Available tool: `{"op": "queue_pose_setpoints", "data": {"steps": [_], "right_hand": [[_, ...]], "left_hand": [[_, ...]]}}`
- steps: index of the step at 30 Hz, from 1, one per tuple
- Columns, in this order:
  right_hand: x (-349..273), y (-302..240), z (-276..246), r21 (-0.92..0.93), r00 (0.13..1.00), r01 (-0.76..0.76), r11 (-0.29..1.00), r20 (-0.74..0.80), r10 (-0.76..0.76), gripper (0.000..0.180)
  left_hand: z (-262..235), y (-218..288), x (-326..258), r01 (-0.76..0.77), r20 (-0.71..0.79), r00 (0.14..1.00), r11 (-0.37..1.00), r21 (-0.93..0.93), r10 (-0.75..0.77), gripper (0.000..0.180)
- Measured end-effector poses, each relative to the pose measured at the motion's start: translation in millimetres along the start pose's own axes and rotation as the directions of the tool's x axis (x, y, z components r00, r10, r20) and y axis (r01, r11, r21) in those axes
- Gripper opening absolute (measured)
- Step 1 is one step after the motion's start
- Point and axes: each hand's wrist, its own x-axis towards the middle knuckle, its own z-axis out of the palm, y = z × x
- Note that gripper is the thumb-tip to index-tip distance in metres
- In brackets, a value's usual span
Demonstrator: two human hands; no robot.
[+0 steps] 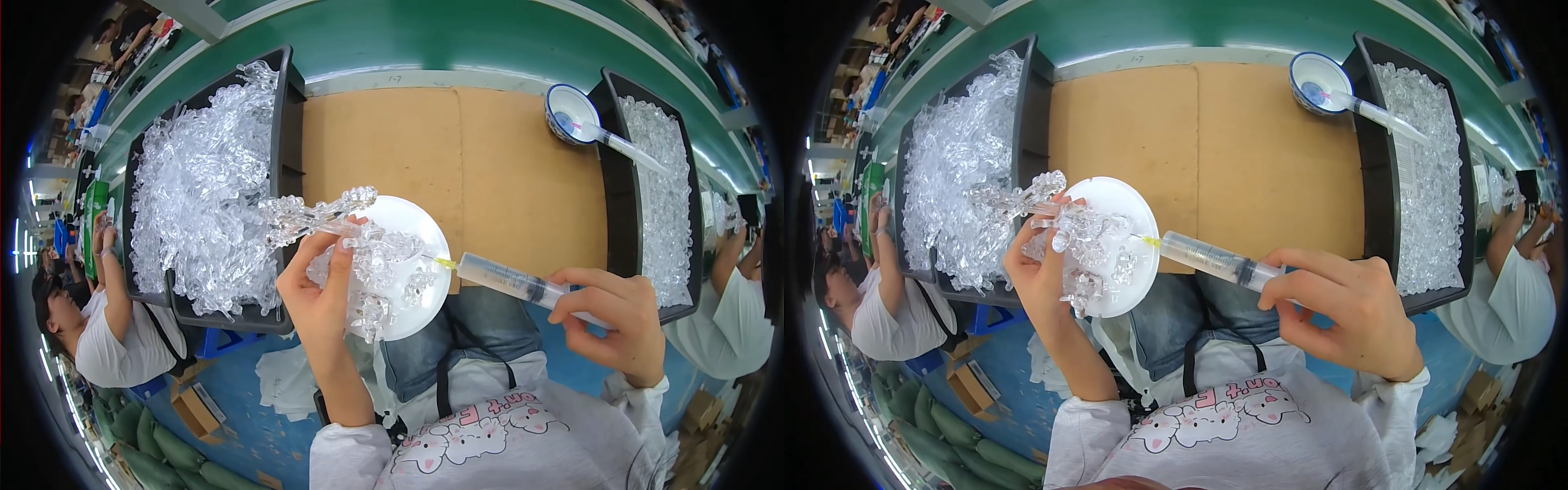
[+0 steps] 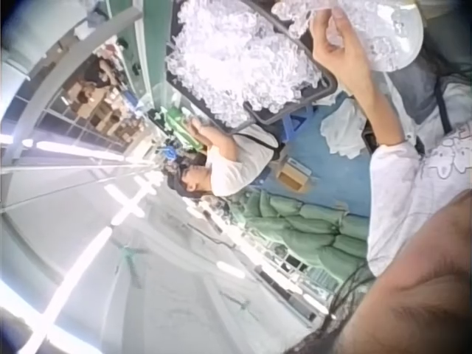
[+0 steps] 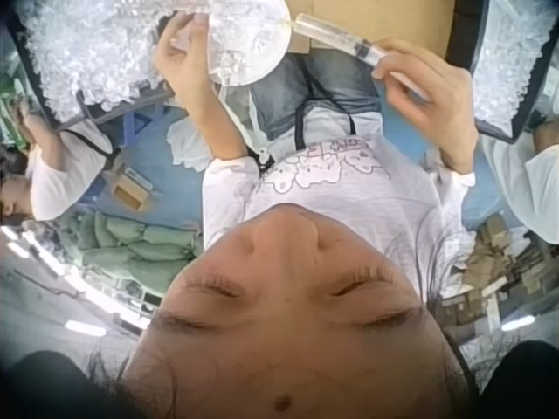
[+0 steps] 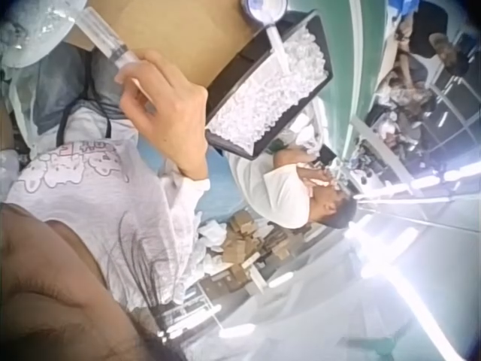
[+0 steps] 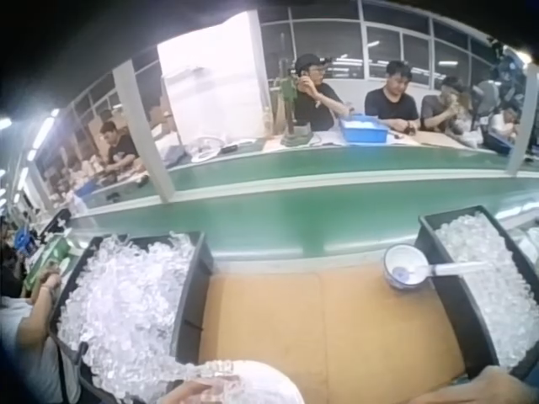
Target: Assembling decorative plastic light fixture components onto a base using an adhesive-filled syringe.
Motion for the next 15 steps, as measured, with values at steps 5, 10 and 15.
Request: {"op": "queue_pose_setpoints", "data": {"steps": [5, 10, 15], "right_hand": [[2.6, 1.6, 0.7, 0.011, 1.000, -0.007, 1.000, 0.017, 0.007, 0.020], [3.1, 10.1, 2.7, 0.039, 1.000, 0.021, 0.999, -0.018, -0.020, 0.022], [6.2, 14.9, 3.9, 0.075, 0.998, 0.025, 0.997, -0.067, -0.020, 0.023]], "left_hand": [[3.3, 0.3, 1.1, 0.015, -0.050, 0.999, 0.998, -0.066, -0.018, 0.013], [0.2, -1.1, 5.7, -0.016, -0.068, 0.998, 0.999, -0.046, 0.013, 0.014], [0.6, -1.9, 8.0, 0.028, -0.083, 0.996, 0.996, -0.079, -0.035, 0.016]]}}
